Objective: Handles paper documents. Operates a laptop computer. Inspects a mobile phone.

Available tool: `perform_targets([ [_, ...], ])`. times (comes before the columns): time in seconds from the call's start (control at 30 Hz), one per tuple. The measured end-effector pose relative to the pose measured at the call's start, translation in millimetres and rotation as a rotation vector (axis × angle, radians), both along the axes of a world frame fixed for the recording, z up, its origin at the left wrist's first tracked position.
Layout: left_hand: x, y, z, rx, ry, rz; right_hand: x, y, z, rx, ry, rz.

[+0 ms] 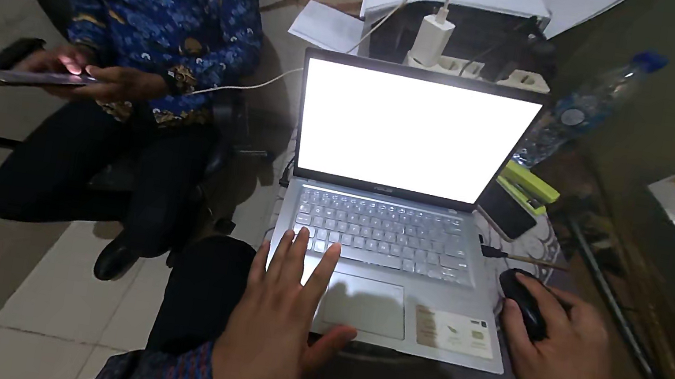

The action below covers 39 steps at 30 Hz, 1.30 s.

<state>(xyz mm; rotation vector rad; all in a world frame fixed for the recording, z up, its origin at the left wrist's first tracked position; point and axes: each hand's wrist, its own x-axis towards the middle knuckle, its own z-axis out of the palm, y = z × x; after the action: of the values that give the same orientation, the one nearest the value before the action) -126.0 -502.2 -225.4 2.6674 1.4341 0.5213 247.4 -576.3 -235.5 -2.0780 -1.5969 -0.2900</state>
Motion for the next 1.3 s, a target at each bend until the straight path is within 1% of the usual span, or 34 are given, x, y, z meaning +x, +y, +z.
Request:
perform_targets([
  [1.3, 1.0, 0.1, -1.1, 0.004, 0.014, 0.006, -2.2, -1.8, 1.4, 0.019, 0.006, -0.013],
])
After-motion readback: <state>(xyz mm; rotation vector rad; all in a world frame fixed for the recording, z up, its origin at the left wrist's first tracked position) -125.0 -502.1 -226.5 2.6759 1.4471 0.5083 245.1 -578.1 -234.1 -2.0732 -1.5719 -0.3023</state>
